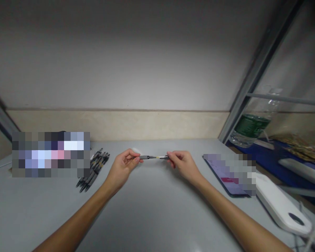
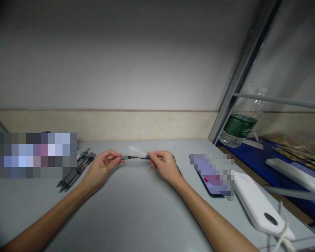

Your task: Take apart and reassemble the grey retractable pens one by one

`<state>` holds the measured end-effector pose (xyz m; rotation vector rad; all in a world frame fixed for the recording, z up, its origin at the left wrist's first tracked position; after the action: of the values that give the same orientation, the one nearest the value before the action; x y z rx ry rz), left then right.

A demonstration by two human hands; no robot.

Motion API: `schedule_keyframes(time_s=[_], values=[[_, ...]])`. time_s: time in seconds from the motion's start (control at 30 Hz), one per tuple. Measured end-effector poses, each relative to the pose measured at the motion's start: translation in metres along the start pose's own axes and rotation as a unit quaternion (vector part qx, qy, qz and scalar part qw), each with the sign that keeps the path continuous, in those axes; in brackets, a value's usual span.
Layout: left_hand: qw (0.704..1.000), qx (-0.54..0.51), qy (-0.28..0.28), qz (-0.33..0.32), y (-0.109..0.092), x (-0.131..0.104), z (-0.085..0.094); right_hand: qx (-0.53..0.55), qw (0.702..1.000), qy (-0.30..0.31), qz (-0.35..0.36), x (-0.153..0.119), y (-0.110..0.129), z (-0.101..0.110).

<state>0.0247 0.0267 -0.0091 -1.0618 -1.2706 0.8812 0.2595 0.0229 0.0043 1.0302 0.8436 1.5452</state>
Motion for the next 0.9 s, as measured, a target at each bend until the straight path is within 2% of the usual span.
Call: schedule_keyframes(time_s=[0.13, 0.23, 0.33, 0.43, 0.6, 0.8, 0.9], values=[[1.000, 0.011, 0.007, -0.009, -0.004, -0.001, -0.001, -0.030, 0.999, 0.004, -0.039, 0.002, -0.005, 0.000], [1.000, 0.010, -0.014, -0.017, -0.007, 0.002, 0.001, 0.040, 0.999, -0.012, -0.006, 0.003, 0.001, 0.004], [0.999, 0.003, -0.033, -0.015, -0.007, 0.004, 0.005, 0.085, 0.996, 0.002, 0.034, 0.002, 0.009, 0.008], [0.999, 0.000, -0.036, -0.008, -0.006, 0.005, 0.006, 0.053, 0.998, 0.015, 0.027, 0.000, 0.011, 0.008], [1.000, -0.006, -0.009, -0.002, -0.006, 0.003, 0.004, -0.028, 0.999, 0.032, 0.013, -0.001, 0.007, 0.006], [1.000, 0.006, -0.021, -0.002, -0.005, 0.005, 0.005, -0.001, 0.998, 0.010, 0.066, -0.001, 0.012, 0.008], [1.000, 0.003, -0.019, -0.002, -0.004, 0.005, 0.005, -0.045, 0.997, 0.021, 0.062, -0.002, 0.008, 0.006]])
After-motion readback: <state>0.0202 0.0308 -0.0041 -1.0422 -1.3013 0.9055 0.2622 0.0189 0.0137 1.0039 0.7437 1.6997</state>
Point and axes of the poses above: each hand's wrist, its own x-axis towards the middle knuckle, its own z-axis out of the back of the hand, y = z × x, the point moved 2 cm from there along x, towards the middle knuckle, and after that the axes turned 5 degrees about -z, right-handed, at the moved point
